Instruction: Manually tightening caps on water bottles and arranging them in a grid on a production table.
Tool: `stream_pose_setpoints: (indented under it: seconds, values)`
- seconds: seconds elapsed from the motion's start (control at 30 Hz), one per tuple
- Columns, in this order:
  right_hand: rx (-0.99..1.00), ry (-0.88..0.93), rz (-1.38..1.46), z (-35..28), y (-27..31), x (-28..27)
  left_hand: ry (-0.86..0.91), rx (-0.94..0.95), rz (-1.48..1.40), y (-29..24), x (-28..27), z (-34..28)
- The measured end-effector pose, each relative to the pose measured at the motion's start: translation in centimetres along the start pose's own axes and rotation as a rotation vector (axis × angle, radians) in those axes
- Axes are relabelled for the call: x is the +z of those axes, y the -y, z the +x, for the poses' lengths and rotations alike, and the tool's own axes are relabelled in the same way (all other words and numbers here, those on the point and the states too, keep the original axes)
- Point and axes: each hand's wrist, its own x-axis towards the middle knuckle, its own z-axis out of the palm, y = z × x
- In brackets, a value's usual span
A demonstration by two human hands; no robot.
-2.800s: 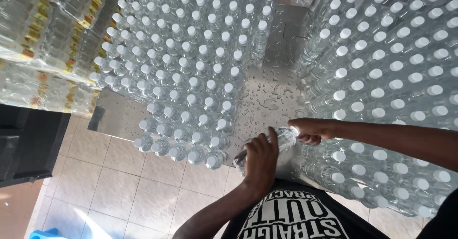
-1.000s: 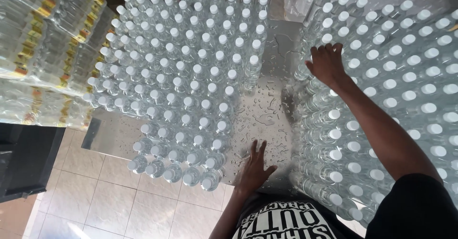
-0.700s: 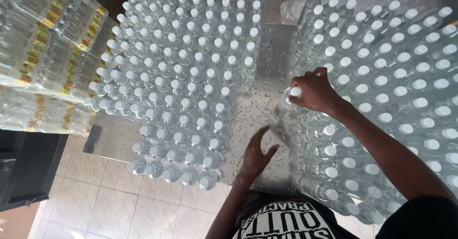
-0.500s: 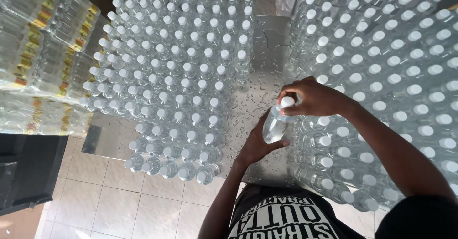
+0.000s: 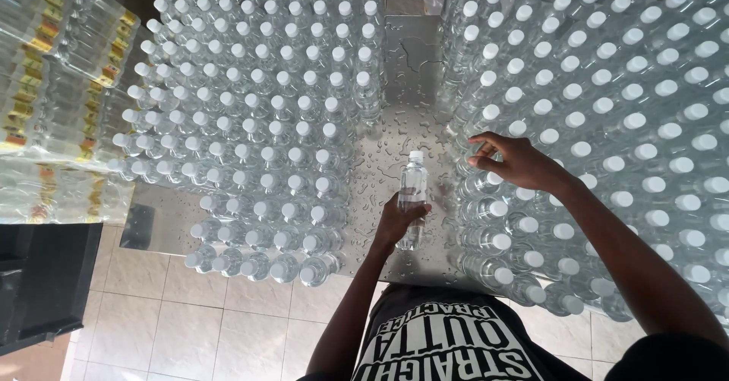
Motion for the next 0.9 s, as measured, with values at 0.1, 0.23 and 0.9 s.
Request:
stream_pose_setpoints:
  seconds: [0.1,0.23,0.9]
  values:
    - [-0.050,-0.069,-0.071,-0.5,-0.6,0.1,-0.003,-0.009,0.014,-0.1,0.0,-0.1]
    - [-0.168,-0.118,-0.089,0.1,-1.0,0.8,0.014,0.006,0.016,0.2,-0.3,0.1]
    - [-0.379,0.217,-0.356,0.8,4.2,1.0,0.397,0.182,0.036,-2.9,-2.0,-3.9]
